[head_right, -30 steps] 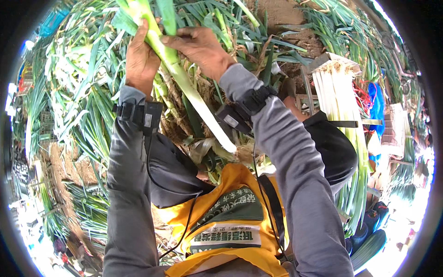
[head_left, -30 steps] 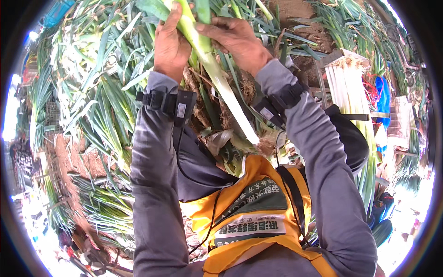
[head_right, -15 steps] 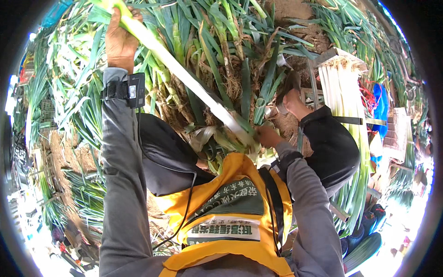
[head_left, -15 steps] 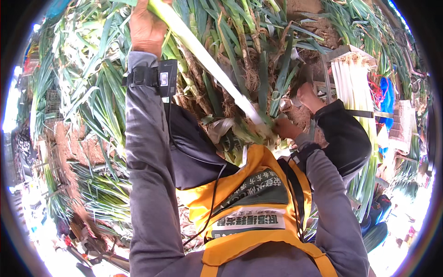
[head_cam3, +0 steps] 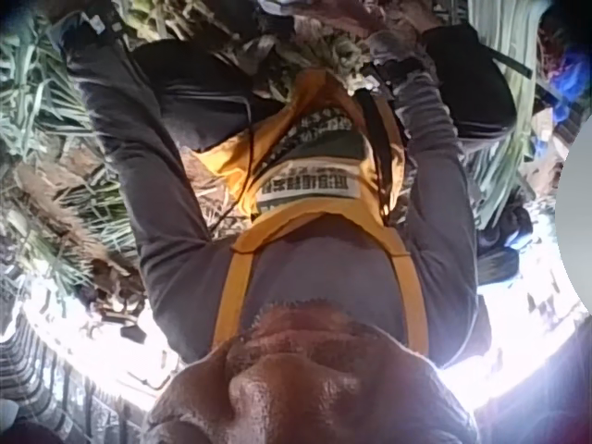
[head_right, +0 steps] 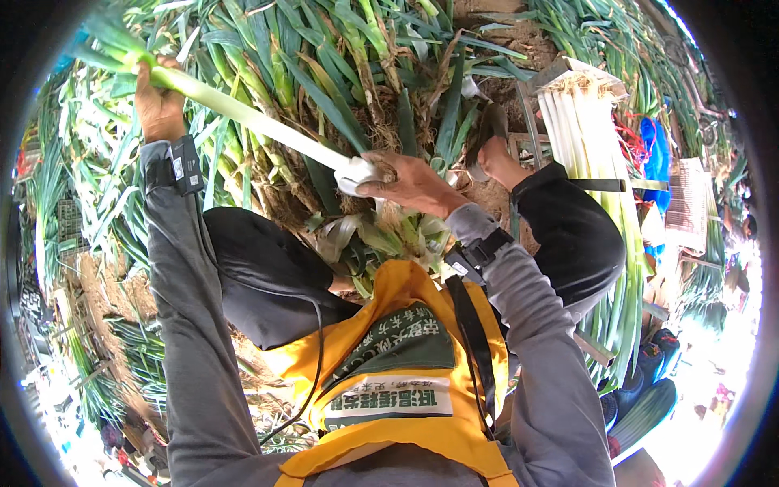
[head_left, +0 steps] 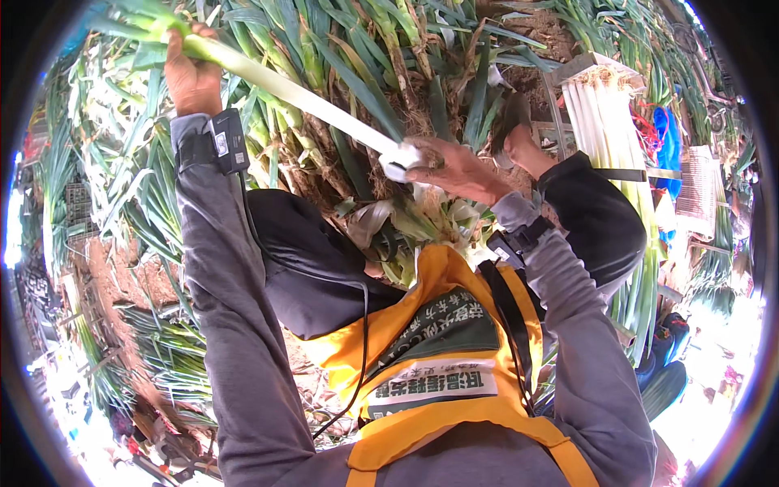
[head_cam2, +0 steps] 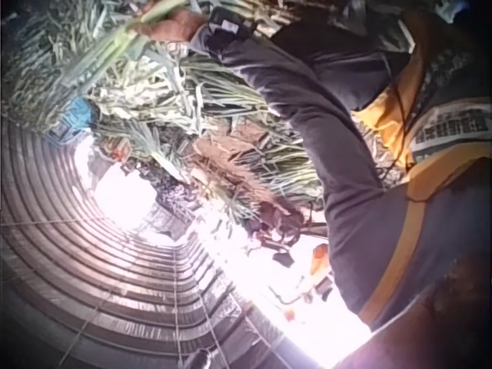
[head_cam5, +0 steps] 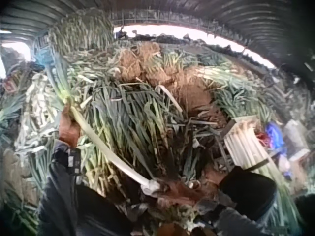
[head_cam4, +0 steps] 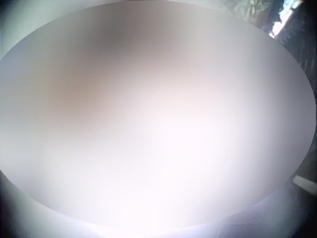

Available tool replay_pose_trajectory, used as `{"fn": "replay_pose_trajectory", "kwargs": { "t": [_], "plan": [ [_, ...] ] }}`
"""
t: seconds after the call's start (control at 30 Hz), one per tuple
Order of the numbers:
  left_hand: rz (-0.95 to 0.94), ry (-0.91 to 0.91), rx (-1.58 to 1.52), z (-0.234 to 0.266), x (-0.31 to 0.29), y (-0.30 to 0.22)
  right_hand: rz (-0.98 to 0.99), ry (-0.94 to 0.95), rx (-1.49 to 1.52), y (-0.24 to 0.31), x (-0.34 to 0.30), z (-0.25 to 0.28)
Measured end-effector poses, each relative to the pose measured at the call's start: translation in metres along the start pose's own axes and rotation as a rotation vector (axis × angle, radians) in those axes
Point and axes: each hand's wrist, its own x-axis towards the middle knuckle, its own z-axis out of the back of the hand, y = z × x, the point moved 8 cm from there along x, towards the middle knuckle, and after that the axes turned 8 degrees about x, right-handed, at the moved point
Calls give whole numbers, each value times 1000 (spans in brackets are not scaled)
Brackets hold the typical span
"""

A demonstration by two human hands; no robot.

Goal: Peeling, trimming, and sorting leeks for storage in a crate.

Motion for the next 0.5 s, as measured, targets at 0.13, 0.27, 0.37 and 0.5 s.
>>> {"fn": "replay_pose_trajectory", "kwargs": {
  "t": [0.13,0.27,0.37,0.5],
  "plan": [
    [5,-65,-147,44,9,-17,-334,68,602,-6,-18,-19],
    [-23,-162,-178,66,4,-18,-10,-102,877,22,6,-13],
    [-23,-193,-206,70,8,-15,3,-100,1097,31,22,-22],
    [1,-259,-225,75,8,7,-53,-104,1375,35,27,-31]
  ]
}}
